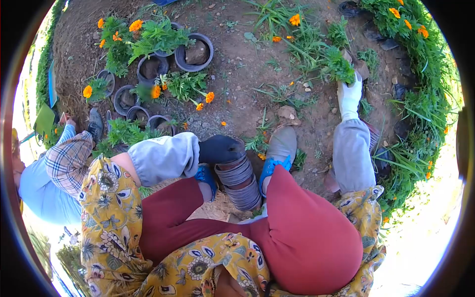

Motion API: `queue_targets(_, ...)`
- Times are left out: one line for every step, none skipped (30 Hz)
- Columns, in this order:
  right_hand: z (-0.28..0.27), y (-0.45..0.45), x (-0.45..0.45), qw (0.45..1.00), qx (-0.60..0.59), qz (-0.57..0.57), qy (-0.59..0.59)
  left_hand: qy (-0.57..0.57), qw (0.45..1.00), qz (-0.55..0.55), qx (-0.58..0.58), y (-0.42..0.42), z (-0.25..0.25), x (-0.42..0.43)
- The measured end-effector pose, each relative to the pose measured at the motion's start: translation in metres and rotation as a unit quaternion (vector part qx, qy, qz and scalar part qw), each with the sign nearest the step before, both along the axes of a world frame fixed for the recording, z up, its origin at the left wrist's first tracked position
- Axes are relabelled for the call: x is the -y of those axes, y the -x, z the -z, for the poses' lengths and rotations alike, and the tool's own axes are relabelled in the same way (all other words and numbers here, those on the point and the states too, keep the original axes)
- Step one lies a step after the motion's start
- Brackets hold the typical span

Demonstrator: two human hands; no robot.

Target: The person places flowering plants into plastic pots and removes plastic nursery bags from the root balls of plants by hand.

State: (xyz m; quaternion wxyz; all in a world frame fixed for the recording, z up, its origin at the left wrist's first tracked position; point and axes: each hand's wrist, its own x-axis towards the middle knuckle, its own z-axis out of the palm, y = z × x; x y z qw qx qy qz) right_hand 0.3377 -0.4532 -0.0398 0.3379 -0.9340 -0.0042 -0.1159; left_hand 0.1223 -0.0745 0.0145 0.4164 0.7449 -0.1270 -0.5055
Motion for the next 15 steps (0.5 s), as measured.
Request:
queue_targets(0.002,0.0,0.001,0.999,0.009,-0.018,-0.049,-0.011,1.0,-0.001,0.0,-0.002,-0.01,0.006)
queue_targets(0.003,0.0,0.003,0.998,0.009,-0.035,-0.042,-0.021,1.0,-0.003,0.001,-0.002,-0.015,0.012)
queue_targets(0.002,0.001,0.005,0.998,0.009,-0.051,-0.034,-0.055,0.998,-0.015,0.025,0.001,-0.015,0.017)
queue_targets(0.001,0.002,0.008,0.997,0.01,-0.067,-0.026,-0.088,0.994,-0.028,0.05,0.005,-0.013,0.023)
queue_targets(-0.001,0.009,0.012,0.998,-0.044,-0.05,0.008,-0.121,0.989,-0.042,0.075,0.009,-0.011,0.028)
queue_targets(-0.006,0.017,0.014,0.993,-0.099,-0.037,0.045,-0.126,0.985,-0.067,0.095,0.014,-0.007,0.032)
queue_targets(-0.013,0.023,0.014,0.992,-0.085,-0.046,0.081,-0.131,0.98,-0.093,0.114,0.017,-0.006,0.036)
queue_targets(-0.015,0.029,0.008,0.999,-0.046,-0.022,0.019,-0.136,0.975,-0.119,0.133,0.019,-0.005,0.039)
queue_targets(-0.017,0.034,0.001,0.999,-0.003,-0.003,-0.042,-0.142,0.97,-0.137,0.14,0.023,-0.004,0.042)
queue_targets(-0.027,0.04,-0.008,0.993,-0.033,0.011,-0.117,-0.149,0.965,-0.155,0.147,0.025,-0.006,0.046)
queue_targets(-0.039,0.045,-0.015,0.979,-0.064,0.024,-0.191,-0.155,0.96,-0.174,0.154,0.027,-0.008,0.049)
queue_targets(-0.048,0.051,-0.021,0.959,-0.094,0.037,-0.264,-0.155,0.961,-0.186,0.133,0.027,-0.01,0.049)
queue_targets(-0.049,0.056,-0.026,0.963,-0.077,0.026,-0.257,-0.155,0.961,-0.198,0.112,0.027,-0.012,0.047)
queue_targets(-0.051,0.063,-0.032,0.957,-0.083,0.013,-0.276,-0.154,0.961,-0.211,0.092,0.028,-0.013,0.046)
queue_targets(-0.054,0.07,-0.038,0.951,-0.089,-0.001,-0.296,-0.138,0.961,-0.222,0.09,0.032,-0.008,0.043)
